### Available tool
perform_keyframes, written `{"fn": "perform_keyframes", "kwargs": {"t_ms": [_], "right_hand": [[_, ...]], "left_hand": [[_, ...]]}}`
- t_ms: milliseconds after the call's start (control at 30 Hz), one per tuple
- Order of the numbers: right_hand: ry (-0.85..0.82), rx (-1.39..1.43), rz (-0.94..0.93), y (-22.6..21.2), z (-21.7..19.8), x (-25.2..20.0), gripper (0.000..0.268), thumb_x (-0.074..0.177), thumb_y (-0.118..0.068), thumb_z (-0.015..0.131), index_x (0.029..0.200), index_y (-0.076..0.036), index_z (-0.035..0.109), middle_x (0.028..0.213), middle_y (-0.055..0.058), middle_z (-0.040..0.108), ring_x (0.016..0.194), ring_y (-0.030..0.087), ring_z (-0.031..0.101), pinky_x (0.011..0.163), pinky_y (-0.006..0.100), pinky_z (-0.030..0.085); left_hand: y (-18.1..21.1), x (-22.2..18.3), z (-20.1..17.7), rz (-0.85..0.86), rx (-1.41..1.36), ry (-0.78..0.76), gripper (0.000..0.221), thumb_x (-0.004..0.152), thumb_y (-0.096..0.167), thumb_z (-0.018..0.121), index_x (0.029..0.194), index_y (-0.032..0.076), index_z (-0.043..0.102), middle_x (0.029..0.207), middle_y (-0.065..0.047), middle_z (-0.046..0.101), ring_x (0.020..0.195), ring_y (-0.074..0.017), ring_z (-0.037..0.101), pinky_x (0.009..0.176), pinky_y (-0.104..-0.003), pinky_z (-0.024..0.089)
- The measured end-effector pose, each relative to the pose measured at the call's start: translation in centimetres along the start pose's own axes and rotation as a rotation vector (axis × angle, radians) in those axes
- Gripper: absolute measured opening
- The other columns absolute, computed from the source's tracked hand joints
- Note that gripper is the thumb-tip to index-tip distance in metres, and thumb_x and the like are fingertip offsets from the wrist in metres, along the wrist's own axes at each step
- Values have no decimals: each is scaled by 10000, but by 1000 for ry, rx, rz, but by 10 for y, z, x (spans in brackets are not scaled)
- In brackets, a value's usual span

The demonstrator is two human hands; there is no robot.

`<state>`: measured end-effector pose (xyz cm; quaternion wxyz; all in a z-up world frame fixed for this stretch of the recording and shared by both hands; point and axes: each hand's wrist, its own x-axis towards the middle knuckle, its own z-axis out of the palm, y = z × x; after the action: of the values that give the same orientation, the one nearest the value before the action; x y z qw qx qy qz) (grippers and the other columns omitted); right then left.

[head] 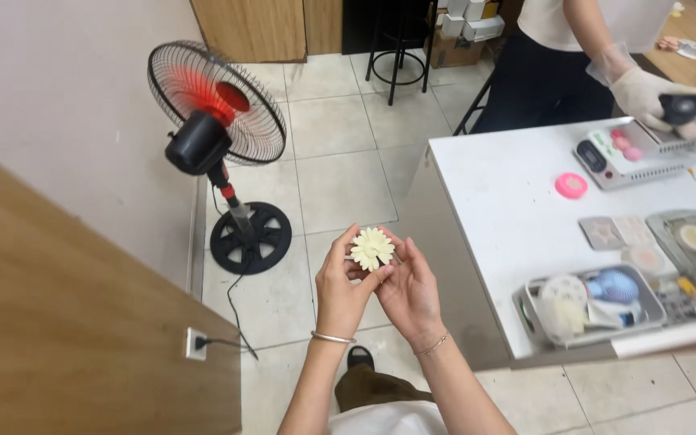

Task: Picking up various flower-shaped candles from a display shelf and placing them on a production table for packaging.

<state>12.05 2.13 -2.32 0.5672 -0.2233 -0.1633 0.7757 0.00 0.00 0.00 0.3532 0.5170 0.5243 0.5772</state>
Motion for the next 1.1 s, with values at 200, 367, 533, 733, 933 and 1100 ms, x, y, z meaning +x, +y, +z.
{"fn": "perform_keyframes", "kwargs": {"t_ms": [200, 367, 533, 733, 933, 1100], "right_hand": [[-74, -104, -38, -55, -8, 110, 548, 1100, -380, 296, 1464, -5, 457, 1375, 201, 576, 1236, 293, 579, 1052, 466, 484], [44, -121, -38, -80, -9, 181, 525, 1081, -381, 279, 1429, -28, 450, 1435, 258, 560, 1268, 300, 588, 1055, 458, 495], [69, -64, -59, -94, -18, 261, 474, 1083, -379, 309, 1372, -46, 482, 1430, 271, 557, 1244, 333, 589, 1039, 481, 497], [88, -5, -146, -111, -24, 387, 368, 1086, -382, 351, 1236, -93, 522, 1417, 292, 562, 1233, 360, 592, 1023, 511, 493], [105, 9, -218, -145, 6, 524, 361, 1077, -386, 365, 1181, -91, 544, 1409, 286, 575, 1253, 355, 582, 1049, 501, 482], [173, 103, -291, -165, 9, 612, 385, 1076, -376, 391, 1244, -59, 530, 1391, 286, 572, 1251, 350, 579, 1064, 477, 471]], "left_hand": [[-21, 104, 41, 7, -22, -100, 801, 730, 60, 868, 1449, 37, 515, 1173, -137, 720, 972, -193, 761, 827, -306, 653], [-60, 173, 67, -49, -57, -147, 721, 770, 55, 852, 1424, 39, 548, 1116, -119, 760, 997, -183, 773, 859, -303, 659], [-81, 254, 81, -118, -46, -185, 703, 746, 74, 869, 1376, 46, 559, 1040, -123, 760, 942, -188, 775, 825, -303, 660], [-117, 386, 98, -53, -43, -234, 591, 737, 118, 896, 1219, 26, 567, 1057, -129, 772, 950, -208, 782, 830, -315, 654], [-135, 547, 108, -93, -7, -370, 615, 693, 139, 914, 1173, 23, 549, 1042, -127, 771, 917, -216, 785, 797, -324, 658], [-160, 645, 127, -45, -57, -454, 584, 720, 147, 910, 1100, 12, 488, 1078, -142, 750, 935, -227, 785, 799, -332, 661]]}}
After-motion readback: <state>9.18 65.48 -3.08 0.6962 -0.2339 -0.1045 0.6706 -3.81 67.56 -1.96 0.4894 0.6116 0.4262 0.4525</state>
